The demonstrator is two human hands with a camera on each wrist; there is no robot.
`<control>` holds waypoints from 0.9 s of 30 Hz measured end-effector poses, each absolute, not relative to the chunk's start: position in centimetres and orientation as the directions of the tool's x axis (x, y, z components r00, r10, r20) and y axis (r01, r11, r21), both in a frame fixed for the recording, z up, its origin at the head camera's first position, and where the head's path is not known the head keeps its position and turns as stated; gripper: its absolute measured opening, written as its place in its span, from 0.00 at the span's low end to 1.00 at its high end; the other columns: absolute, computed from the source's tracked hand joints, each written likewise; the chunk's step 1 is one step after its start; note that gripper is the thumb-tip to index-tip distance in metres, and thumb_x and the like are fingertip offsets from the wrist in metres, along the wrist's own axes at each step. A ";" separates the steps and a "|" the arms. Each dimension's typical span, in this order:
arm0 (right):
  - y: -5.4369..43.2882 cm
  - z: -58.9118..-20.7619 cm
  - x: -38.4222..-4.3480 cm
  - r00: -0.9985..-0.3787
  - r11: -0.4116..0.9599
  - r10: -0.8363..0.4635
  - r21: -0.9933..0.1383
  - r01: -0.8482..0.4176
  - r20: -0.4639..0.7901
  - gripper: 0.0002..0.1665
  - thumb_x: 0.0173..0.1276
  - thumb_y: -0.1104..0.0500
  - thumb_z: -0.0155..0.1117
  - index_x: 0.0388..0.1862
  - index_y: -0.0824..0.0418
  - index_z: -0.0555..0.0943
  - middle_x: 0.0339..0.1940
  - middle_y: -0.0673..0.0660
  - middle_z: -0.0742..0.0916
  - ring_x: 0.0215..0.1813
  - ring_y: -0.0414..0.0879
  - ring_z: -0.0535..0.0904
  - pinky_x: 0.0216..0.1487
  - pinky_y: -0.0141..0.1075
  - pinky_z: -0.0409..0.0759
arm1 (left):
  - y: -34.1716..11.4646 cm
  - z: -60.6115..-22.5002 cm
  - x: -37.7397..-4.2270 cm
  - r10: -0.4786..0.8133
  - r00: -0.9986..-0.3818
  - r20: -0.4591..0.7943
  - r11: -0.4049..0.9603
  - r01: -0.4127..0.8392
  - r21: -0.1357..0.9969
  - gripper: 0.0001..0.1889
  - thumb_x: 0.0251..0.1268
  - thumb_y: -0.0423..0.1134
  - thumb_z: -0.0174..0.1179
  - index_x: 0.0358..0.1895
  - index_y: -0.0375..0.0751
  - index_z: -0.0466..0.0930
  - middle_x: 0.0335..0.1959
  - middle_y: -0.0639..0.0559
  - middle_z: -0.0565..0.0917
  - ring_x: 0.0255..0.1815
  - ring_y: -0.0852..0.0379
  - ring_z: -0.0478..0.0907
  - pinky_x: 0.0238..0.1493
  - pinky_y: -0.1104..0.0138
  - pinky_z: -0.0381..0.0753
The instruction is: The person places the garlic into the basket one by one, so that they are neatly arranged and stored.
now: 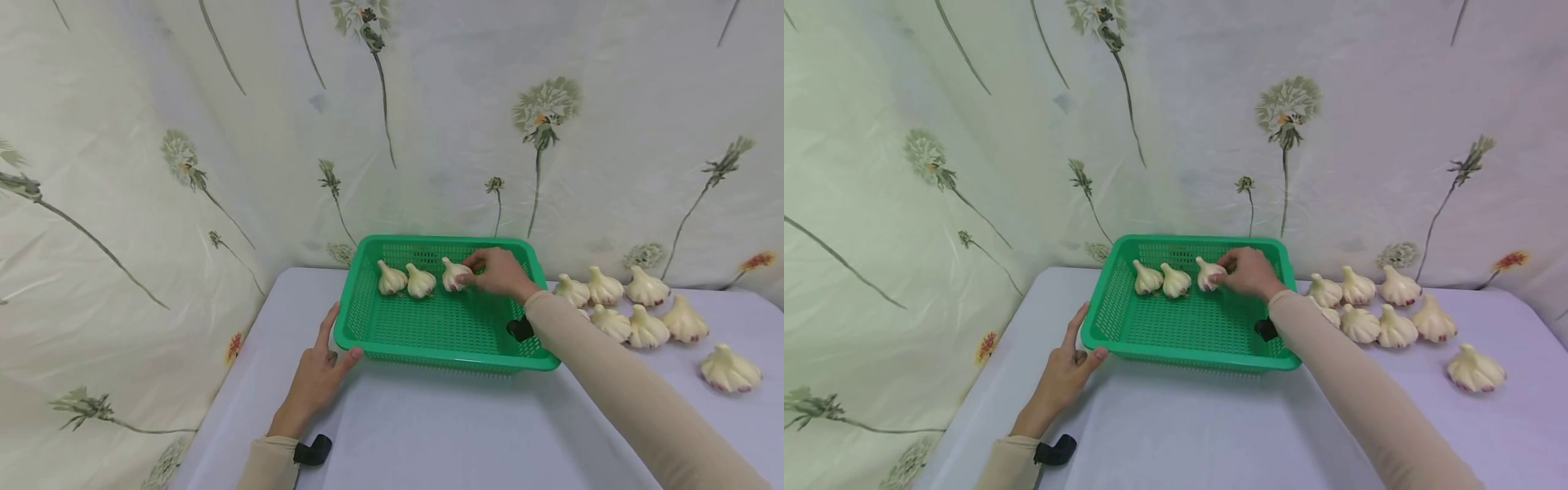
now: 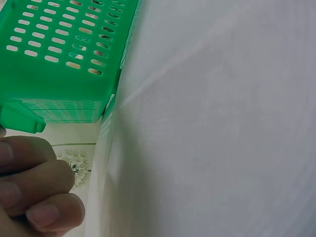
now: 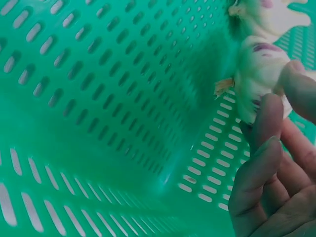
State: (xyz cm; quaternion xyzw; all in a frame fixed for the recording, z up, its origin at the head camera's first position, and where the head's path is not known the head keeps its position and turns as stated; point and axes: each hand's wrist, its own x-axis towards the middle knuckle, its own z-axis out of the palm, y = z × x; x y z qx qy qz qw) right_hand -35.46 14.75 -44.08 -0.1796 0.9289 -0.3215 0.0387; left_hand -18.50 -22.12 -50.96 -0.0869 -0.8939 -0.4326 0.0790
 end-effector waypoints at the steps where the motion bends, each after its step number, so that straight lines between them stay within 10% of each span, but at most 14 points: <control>1: 14.7 -44.1 -35.5 -0.930 0.734 -0.365 -0.601 -0.317 0.045 0.24 0.74 0.50 0.74 0.59 0.66 0.87 0.51 0.65 0.91 0.47 0.56 0.89 0.48 0.51 0.86 | -22.1 -51.0 -18.5 0.087 -0.973 0.216 0.612 0.223 0.759 0.47 0.73 0.60 0.64 0.87 0.71 0.44 0.10 0.67 0.58 0.14 0.70 0.50 0.17 0.71 0.53; 27: 14.5 -44.0 -36.5 -0.900 0.780 -0.430 -0.531 -0.329 -0.075 0.26 0.78 0.48 0.69 0.60 0.69 0.85 0.51 0.67 0.91 0.49 0.59 0.89 0.53 0.55 0.85 | -21.3 -50.3 -18.1 0.054 -0.982 0.182 0.619 0.176 0.765 0.47 0.73 0.63 0.63 0.87 0.70 0.44 0.09 0.67 0.59 0.13 0.71 0.50 0.17 0.71 0.53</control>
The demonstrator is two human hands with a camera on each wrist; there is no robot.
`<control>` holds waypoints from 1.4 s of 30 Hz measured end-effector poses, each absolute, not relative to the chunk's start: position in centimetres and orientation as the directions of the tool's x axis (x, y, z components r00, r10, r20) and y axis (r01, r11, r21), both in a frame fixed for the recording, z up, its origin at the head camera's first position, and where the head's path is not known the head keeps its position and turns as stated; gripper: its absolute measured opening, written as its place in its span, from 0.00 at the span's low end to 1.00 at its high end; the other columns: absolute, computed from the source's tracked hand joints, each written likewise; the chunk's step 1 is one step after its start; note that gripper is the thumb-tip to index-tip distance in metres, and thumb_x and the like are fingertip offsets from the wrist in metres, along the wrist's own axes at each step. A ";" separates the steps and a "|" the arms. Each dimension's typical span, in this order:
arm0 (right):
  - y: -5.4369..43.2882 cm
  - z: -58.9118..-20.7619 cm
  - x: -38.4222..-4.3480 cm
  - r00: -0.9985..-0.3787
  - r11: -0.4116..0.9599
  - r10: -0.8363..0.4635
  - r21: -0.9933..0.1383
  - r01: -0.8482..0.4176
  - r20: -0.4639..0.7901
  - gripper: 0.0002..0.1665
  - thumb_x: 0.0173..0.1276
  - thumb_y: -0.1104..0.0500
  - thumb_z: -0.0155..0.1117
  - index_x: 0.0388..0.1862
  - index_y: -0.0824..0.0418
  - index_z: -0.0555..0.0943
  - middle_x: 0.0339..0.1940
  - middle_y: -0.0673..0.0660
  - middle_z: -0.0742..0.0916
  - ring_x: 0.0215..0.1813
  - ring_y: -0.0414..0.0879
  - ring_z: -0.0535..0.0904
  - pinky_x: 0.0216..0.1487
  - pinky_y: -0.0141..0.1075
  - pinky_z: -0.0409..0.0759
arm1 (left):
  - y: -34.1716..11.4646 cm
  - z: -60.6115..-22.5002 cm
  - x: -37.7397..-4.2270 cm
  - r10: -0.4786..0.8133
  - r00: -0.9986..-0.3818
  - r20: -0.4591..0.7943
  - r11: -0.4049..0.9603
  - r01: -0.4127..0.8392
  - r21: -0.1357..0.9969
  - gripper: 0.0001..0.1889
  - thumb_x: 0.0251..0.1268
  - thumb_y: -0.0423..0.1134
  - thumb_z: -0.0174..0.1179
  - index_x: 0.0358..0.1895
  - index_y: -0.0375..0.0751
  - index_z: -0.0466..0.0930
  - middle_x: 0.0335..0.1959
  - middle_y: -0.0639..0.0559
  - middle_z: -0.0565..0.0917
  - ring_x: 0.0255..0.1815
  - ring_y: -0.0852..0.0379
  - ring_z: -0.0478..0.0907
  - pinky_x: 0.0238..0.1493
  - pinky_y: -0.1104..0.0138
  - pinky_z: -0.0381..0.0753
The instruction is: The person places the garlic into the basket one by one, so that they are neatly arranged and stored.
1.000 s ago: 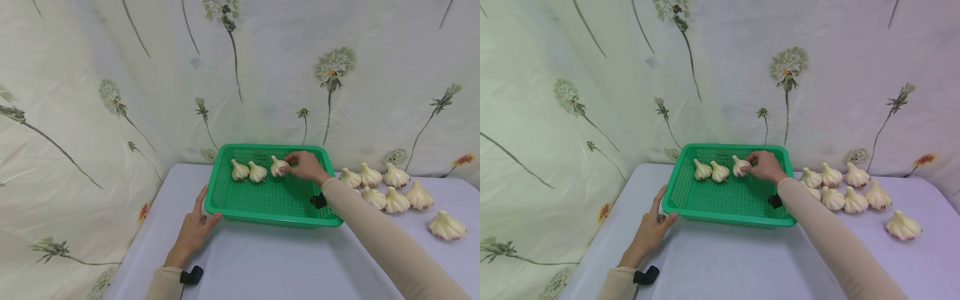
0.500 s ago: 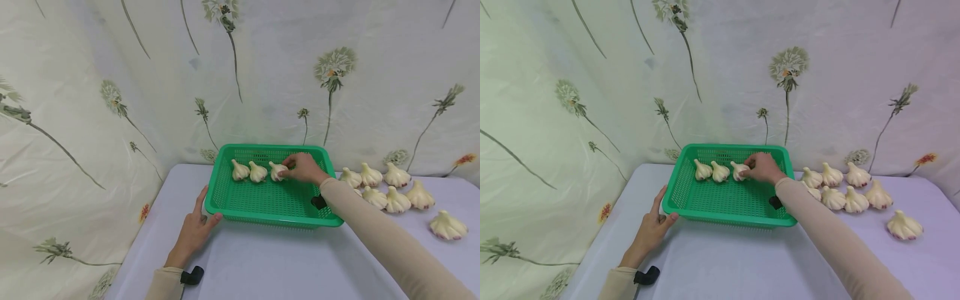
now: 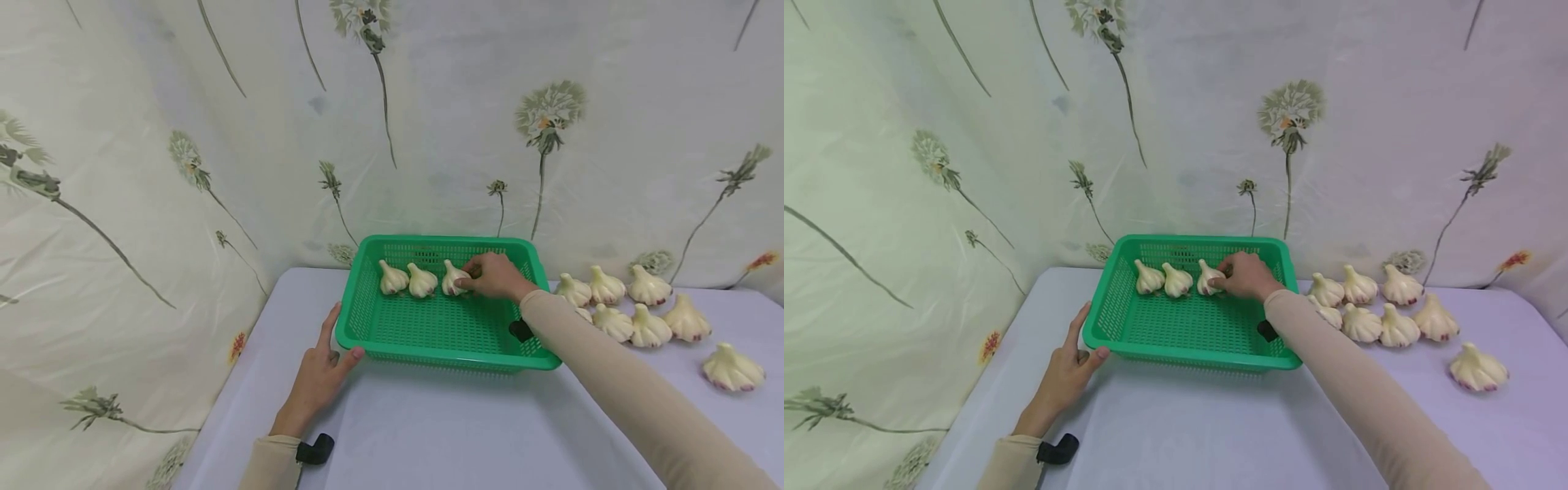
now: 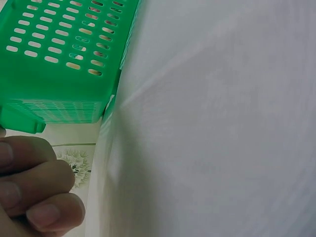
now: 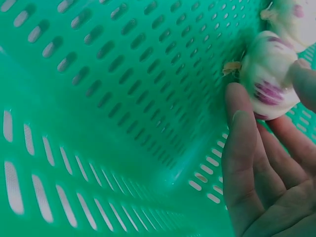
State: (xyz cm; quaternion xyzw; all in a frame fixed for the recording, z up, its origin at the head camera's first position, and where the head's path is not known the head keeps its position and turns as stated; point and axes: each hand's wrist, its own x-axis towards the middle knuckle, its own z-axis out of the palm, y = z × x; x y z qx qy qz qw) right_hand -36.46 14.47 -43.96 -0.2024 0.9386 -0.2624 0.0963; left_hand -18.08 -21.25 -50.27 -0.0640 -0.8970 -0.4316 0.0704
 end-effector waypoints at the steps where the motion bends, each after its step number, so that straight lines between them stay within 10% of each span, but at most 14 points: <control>1: 14.5 -44.0 -36.5 -0.899 0.780 -0.432 -0.532 -0.330 -0.077 0.27 0.78 0.48 0.68 0.60 0.70 0.84 0.51 0.67 0.91 0.49 0.58 0.89 0.53 0.55 0.85 | -21.2 -50.3 -18.1 0.055 -0.982 0.182 0.619 0.177 0.766 0.47 0.73 0.62 0.63 0.87 0.70 0.44 0.09 0.67 0.59 0.13 0.71 0.50 0.17 0.71 0.53; 11: 14.6 -44.2 -36.8 -0.896 0.767 -0.427 -0.573 -0.289 -0.120 0.29 0.79 0.47 0.68 0.64 0.70 0.82 0.52 0.67 0.91 0.36 0.48 0.90 0.47 0.49 0.87 | -21.1 -49.9 -18.0 0.045 -0.985 0.166 0.616 0.159 0.771 0.48 0.73 0.63 0.63 0.87 0.70 0.44 0.09 0.66 0.59 0.13 0.70 0.51 0.17 0.71 0.54; 42: 15.9 -41.0 -33.4 -0.929 0.762 -0.370 -0.565 -0.317 0.023 0.35 0.78 0.41 0.67 0.68 0.68 0.81 0.58 0.69 0.89 0.44 0.53 0.92 0.51 0.53 0.87 | -21.9 -50.7 -18.1 0.071 -0.979 0.191 0.618 0.193 0.762 0.47 0.72 0.60 0.65 0.86 0.75 0.44 0.10 0.66 0.59 0.14 0.68 0.52 0.18 0.70 0.54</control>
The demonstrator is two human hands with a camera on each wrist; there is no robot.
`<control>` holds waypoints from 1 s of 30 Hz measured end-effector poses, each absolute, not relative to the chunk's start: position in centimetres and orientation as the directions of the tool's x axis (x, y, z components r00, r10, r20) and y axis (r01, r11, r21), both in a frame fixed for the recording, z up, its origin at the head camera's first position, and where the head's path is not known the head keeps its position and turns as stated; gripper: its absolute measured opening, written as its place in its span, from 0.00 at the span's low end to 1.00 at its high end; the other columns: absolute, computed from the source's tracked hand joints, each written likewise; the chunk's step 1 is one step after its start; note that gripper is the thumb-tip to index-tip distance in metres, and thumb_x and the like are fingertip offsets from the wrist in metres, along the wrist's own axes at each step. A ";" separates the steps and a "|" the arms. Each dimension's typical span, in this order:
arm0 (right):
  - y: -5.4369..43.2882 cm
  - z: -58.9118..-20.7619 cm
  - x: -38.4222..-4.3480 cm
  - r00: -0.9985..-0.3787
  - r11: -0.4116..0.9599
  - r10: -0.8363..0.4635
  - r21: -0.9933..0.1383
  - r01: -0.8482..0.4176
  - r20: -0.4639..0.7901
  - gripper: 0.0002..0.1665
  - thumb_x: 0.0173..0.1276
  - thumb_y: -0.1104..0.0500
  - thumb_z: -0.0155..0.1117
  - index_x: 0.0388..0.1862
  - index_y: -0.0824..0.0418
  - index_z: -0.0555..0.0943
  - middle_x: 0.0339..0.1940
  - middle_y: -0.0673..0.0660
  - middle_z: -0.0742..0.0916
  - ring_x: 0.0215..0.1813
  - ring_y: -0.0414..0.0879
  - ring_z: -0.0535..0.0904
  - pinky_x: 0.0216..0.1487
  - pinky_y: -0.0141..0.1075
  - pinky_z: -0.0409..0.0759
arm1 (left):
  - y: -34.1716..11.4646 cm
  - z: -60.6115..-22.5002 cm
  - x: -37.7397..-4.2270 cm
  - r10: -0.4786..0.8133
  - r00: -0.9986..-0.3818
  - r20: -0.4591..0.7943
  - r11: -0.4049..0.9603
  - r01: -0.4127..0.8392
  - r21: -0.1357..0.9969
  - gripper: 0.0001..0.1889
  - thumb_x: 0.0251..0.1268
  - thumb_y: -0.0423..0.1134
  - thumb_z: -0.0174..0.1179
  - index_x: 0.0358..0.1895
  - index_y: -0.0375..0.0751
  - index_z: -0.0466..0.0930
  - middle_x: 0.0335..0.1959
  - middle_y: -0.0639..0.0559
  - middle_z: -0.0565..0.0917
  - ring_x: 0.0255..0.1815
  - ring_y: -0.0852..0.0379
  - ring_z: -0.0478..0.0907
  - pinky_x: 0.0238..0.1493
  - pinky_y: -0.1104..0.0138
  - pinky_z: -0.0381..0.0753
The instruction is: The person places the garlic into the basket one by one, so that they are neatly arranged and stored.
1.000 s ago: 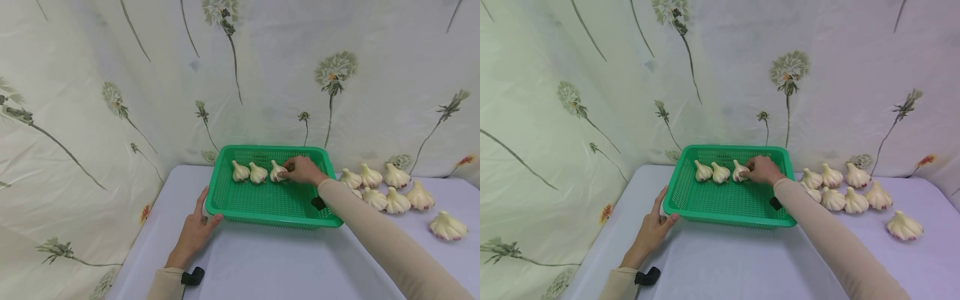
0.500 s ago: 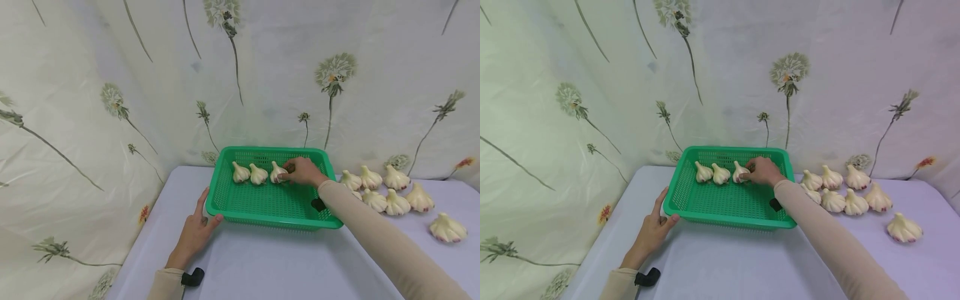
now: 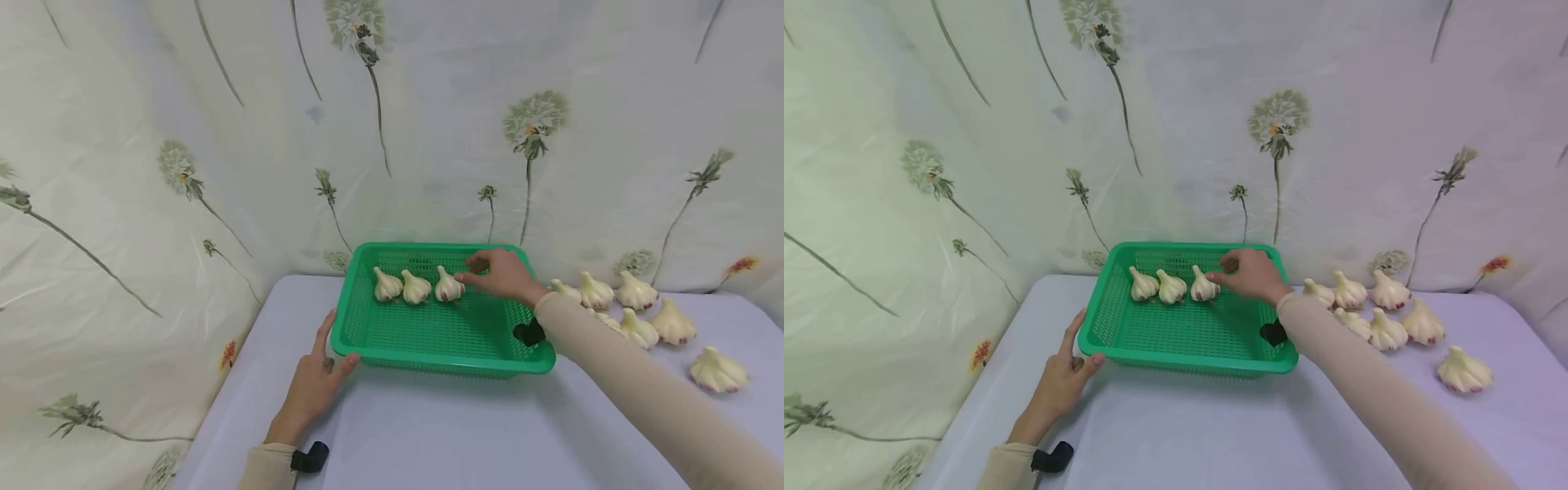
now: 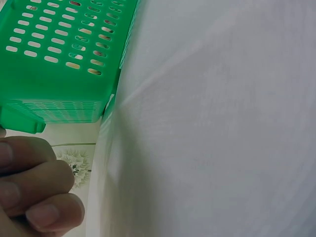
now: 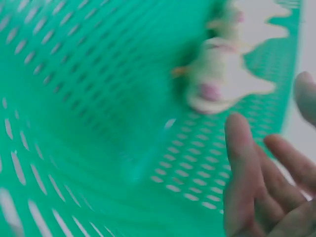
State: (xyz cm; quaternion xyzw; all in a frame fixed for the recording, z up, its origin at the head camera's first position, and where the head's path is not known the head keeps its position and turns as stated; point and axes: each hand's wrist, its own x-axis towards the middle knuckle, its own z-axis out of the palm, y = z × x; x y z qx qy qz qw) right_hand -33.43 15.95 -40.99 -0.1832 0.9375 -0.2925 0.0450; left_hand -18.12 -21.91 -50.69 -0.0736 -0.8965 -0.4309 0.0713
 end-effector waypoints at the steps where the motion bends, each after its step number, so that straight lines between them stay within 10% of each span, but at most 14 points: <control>1: 16.2 -40.3 -33.0 -0.927 0.755 -0.375 -0.571 -0.322 0.028 0.35 0.78 0.41 0.67 0.67 0.68 0.81 0.57 0.68 0.89 0.42 0.53 0.92 0.49 0.52 0.87 | -21.9 -50.7 -18.1 0.070 -0.979 0.190 0.618 0.192 0.763 0.47 0.72 0.60 0.65 0.86 0.75 0.44 0.10 0.66 0.59 0.14 0.68 0.52 0.18 0.70 0.54; 9: 19.5 -35.5 -29.6 -0.907 0.772 -0.412 -0.494 -0.400 0.090 0.29 0.77 0.39 0.67 0.62 0.60 0.87 0.52 0.59 0.92 0.52 0.54 0.88 0.49 0.51 0.85 | -21.9 -50.7 -18.0 0.076 -0.982 0.174 0.610 0.184 0.771 0.48 0.72 0.59 0.66 0.86 0.75 0.44 0.10 0.66 0.59 0.14 0.68 0.52 0.18 0.70 0.56; 30: 35.5 -32.5 -23.3 -0.964 0.953 -0.265 -0.159 -0.256 -0.034 0.35 0.76 0.40 0.68 0.59 0.71 0.85 0.47 0.62 0.92 0.37 0.51 0.89 0.33 0.43 0.83 | -21.7 -50.5 -18.1 0.076 -0.980 0.184 0.593 0.193 0.782 0.47 0.74 0.57 0.65 0.87 0.71 0.44 0.10 0.66 0.59 0.13 0.69 0.51 0.17 0.70 0.54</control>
